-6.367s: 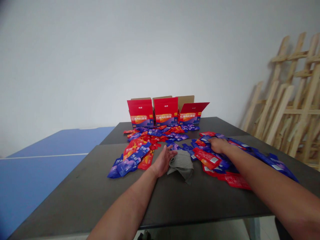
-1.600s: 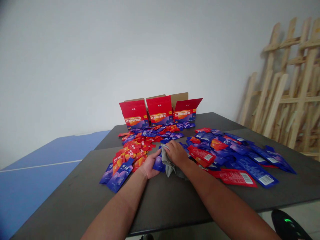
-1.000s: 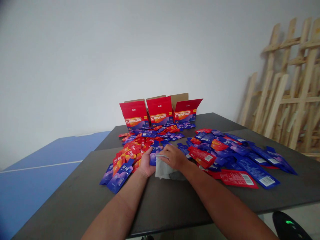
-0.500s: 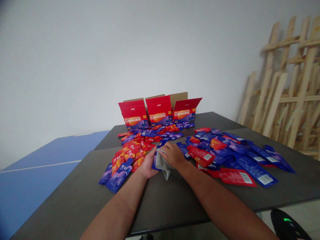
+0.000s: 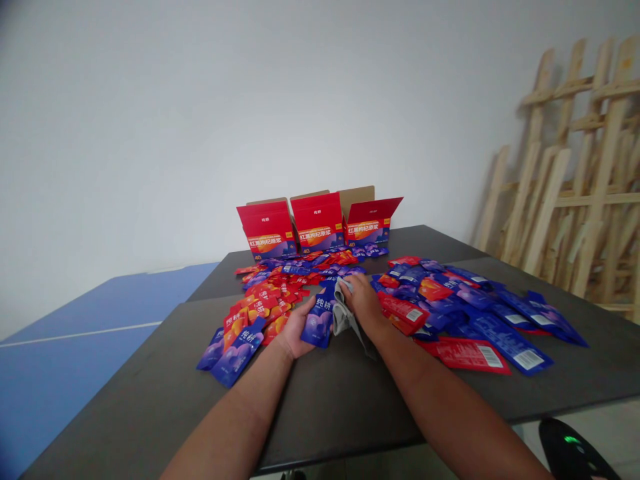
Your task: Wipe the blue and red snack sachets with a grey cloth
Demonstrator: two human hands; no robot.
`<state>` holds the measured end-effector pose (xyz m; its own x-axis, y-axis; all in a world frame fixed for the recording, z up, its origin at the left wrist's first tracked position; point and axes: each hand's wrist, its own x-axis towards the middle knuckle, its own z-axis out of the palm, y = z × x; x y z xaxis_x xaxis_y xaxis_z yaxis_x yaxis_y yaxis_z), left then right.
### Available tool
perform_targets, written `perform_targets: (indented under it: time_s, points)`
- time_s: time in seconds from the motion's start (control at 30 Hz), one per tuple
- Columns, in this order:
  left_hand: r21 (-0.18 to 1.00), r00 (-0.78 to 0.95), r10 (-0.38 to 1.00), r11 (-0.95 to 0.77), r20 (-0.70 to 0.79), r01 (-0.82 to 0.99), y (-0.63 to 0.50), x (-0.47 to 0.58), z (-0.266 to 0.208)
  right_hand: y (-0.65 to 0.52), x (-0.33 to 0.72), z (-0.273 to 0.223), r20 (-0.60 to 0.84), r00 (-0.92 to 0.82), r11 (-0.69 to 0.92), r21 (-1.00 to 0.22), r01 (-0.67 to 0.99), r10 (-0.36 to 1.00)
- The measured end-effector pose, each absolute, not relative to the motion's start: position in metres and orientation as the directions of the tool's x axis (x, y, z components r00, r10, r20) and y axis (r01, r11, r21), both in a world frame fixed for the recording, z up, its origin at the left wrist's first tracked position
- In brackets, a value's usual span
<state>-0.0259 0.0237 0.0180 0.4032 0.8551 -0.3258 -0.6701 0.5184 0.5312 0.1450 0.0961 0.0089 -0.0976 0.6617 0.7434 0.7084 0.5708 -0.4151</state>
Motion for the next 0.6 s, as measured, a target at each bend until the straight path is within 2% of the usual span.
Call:
perform_targets:
  time_s: [0.1,0.2,0.33,0.43,0.6]
  points:
    - [0.493,0.35,0.9,0.436,-0.262,-0.753,0.025,-0.03,0.023,0.082,0.14,0.014,0.768,-0.223,0.684,-0.349,0.64,0.601]
    - [0.466,0.338,0.916,0.402,-0.217,-0.788,0.025,-0.033,0.028,0.061,0.127,0.017,0.761,-0.468,0.844,-0.189,0.502,0.449]
    - [0.465,0.342,0.899,0.434,-0.272,-0.772,0.023,-0.032,0.028,0.043,0.108,0.016,0.718,-0.647,0.926,0.006,0.377,0.259]
    - [0.474,0.349,0.882,0.466,-0.317,-0.747,0.025,-0.029,0.023,0.04,0.103,0.014,0.705,-0.663,0.914,0.051,0.402,0.252]
    - [0.513,0.37,0.87,0.492,-0.327,-0.704,0.031,-0.023,0.015,0.041,0.102,0.014,0.723,-0.593,0.866,-0.016,0.499,0.355]
